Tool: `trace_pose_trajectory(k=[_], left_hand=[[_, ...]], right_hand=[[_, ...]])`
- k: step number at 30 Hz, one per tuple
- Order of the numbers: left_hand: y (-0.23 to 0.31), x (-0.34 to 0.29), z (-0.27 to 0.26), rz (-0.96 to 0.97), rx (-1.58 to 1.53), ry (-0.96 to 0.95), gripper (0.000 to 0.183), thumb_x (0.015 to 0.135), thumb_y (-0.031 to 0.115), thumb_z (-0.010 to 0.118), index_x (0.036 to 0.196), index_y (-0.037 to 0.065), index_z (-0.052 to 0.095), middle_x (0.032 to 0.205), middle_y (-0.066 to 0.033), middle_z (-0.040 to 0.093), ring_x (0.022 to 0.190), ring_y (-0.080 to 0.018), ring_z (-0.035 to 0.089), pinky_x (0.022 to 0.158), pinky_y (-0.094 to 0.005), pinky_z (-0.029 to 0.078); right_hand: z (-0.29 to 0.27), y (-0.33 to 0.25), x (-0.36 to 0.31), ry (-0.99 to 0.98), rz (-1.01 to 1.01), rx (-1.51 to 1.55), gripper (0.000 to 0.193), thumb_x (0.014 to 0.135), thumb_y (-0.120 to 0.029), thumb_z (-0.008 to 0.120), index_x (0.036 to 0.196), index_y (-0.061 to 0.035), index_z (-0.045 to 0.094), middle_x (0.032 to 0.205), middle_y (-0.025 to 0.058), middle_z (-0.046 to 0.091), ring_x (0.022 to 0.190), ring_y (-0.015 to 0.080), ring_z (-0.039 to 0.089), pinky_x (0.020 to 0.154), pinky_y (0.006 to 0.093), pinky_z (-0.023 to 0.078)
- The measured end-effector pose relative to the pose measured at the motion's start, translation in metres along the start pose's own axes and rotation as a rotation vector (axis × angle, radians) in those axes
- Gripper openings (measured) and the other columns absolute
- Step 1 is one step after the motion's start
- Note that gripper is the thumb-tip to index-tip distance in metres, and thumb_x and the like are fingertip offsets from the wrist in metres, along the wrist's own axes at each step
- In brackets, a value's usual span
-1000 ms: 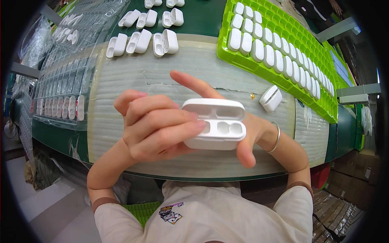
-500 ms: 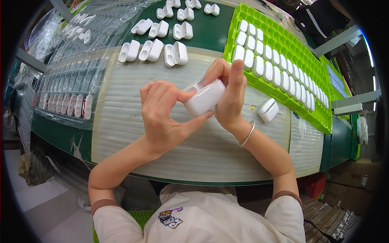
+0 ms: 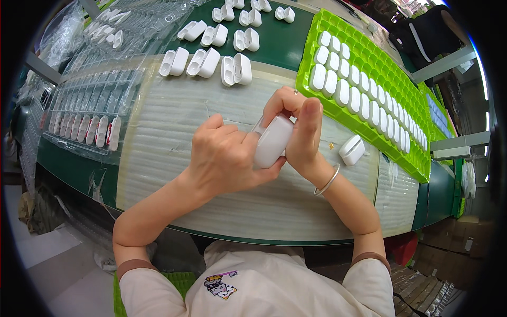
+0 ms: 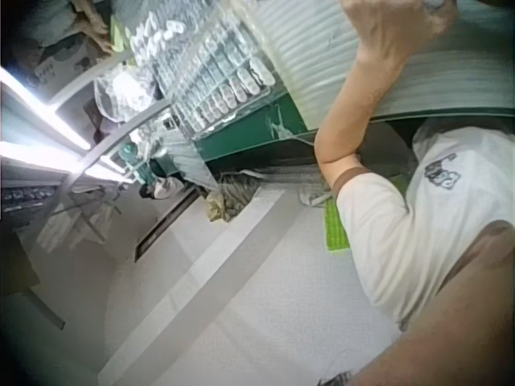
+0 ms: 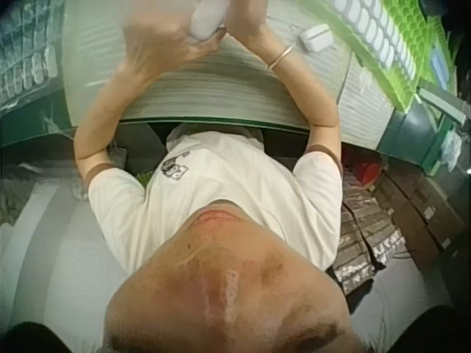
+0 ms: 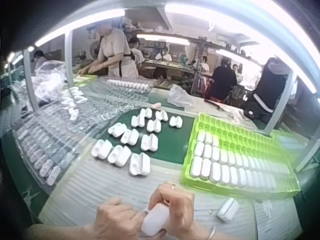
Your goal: The person assembles white wireless earbud cases by hand. They pick up a case, open it, insert a small internal component, close the case, and place it into a green tray. This process is repeated for multiple units on a factory assembly line.
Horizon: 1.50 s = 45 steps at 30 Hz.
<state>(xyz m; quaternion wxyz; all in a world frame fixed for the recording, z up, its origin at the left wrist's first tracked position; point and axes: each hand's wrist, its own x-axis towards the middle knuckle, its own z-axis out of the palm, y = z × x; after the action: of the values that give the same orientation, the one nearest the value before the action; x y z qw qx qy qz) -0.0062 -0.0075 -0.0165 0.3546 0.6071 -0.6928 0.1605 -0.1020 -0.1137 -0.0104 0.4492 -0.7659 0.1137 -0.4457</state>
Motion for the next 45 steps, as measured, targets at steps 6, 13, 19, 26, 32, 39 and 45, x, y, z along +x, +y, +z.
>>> trace_pose_trajectory(k=[6, 13, 19, 26, 32, 39, 45], left_hand=[[0.010, 0.001, -0.006, 0.021, 0.030, 0.037, 0.036, 0.055, 0.030, 0.073, 0.045, 0.009, 0.046, 0.037, -0.0011, 0.038, 0.033, -0.0153, 0.036, 0.044, -0.0278, 0.027], [0.024, -0.008, 0.001, -0.039, 0.041, 0.000, 0.038, 0.055, 0.030, 0.072, 0.045, 0.010, 0.043, 0.037, -0.0020, 0.035, 0.033, -0.0160, 0.035, 0.043, -0.0282, 0.027], [0.010, -0.004, 0.008, -0.063, 0.019, 0.039, 0.036, 0.056, 0.031, 0.073, 0.046, 0.011, 0.044, 0.038, -0.0012, 0.039, 0.033, -0.0162, 0.039, 0.042, -0.0281, 0.028], [0.010, 0.002, -0.005, -0.060, 0.039, -0.012, 0.032, 0.057, 0.029, 0.074, 0.051, 0.012, 0.049, 0.039, 0.0008, 0.043, 0.032, -0.0155, 0.040, 0.040, -0.0280, 0.028], [0.026, -0.006, -0.001, -0.091, 0.018, 0.027, 0.037, 0.058, 0.028, 0.073, 0.045, 0.011, 0.043, 0.036, -0.0028, 0.039, 0.030, -0.0166, 0.040, 0.040, -0.0271, 0.030], [0.014, -0.010, 0.011, -0.066, 0.019, 0.025, 0.033, 0.055, 0.025, 0.076, 0.049, 0.011, 0.046, 0.037, 0.0004, 0.041, 0.031, -0.0153, 0.040, 0.039, -0.0275, 0.030], [0.002, 0.007, -0.006, -0.006, 0.149, 0.160, 0.035, 0.055, 0.032, 0.078, 0.058, 0.011, 0.050, 0.048, 0.0015, 0.046, 0.040, -0.0136, 0.044, 0.046, -0.0270, 0.029]], right_hand=[[-0.007, -0.006, 0.003, -0.027, -0.123, 0.016, 0.058, 0.093, -0.030, 0.022, 0.048, -0.0031, 0.046, 0.047, 0.0073, 0.046, 0.045, 0.0204, 0.036, 0.047, 0.0312, 0.032], [-0.009, -0.012, -0.005, -0.152, 0.112, -0.067, 0.057, 0.088, -0.033, 0.021, 0.046, -0.0020, 0.042, 0.046, 0.0069, 0.041, 0.046, 0.0158, 0.032, 0.049, 0.0284, 0.028], [-0.006, -0.012, 0.004, -0.096, 0.154, -0.117, 0.054, 0.087, -0.032, 0.022, 0.047, -0.0008, 0.042, 0.046, 0.0068, 0.040, 0.045, 0.0149, 0.033, 0.045, 0.0289, 0.026], [-0.014, -0.017, 0.013, -0.021, -0.173, -0.199, 0.046, 0.084, -0.025, 0.027, 0.048, -0.0027, 0.044, 0.047, 0.0076, 0.044, 0.046, 0.0196, 0.038, 0.048, 0.0314, 0.032], [-0.012, -0.017, 0.007, -0.104, -0.064, -0.136, 0.052, 0.084, -0.031, 0.023, 0.047, -0.0012, 0.043, 0.047, 0.0069, 0.041, 0.048, 0.0174, 0.036, 0.053, 0.0308, 0.030], [-0.009, -0.003, 0.003, -0.056, -0.047, -0.109, 0.048, 0.086, -0.022, 0.024, 0.046, -0.0040, 0.044, 0.047, 0.0075, 0.046, 0.045, 0.0185, 0.038, 0.047, 0.0305, 0.032], [-0.024, -0.016, 0.005, -0.002, -0.188, -0.140, 0.019, 0.084, -0.017, 0.052, 0.071, -0.0028, 0.056, 0.068, 0.0088, 0.054, 0.053, 0.0140, 0.043, 0.053, 0.0239, 0.039]])
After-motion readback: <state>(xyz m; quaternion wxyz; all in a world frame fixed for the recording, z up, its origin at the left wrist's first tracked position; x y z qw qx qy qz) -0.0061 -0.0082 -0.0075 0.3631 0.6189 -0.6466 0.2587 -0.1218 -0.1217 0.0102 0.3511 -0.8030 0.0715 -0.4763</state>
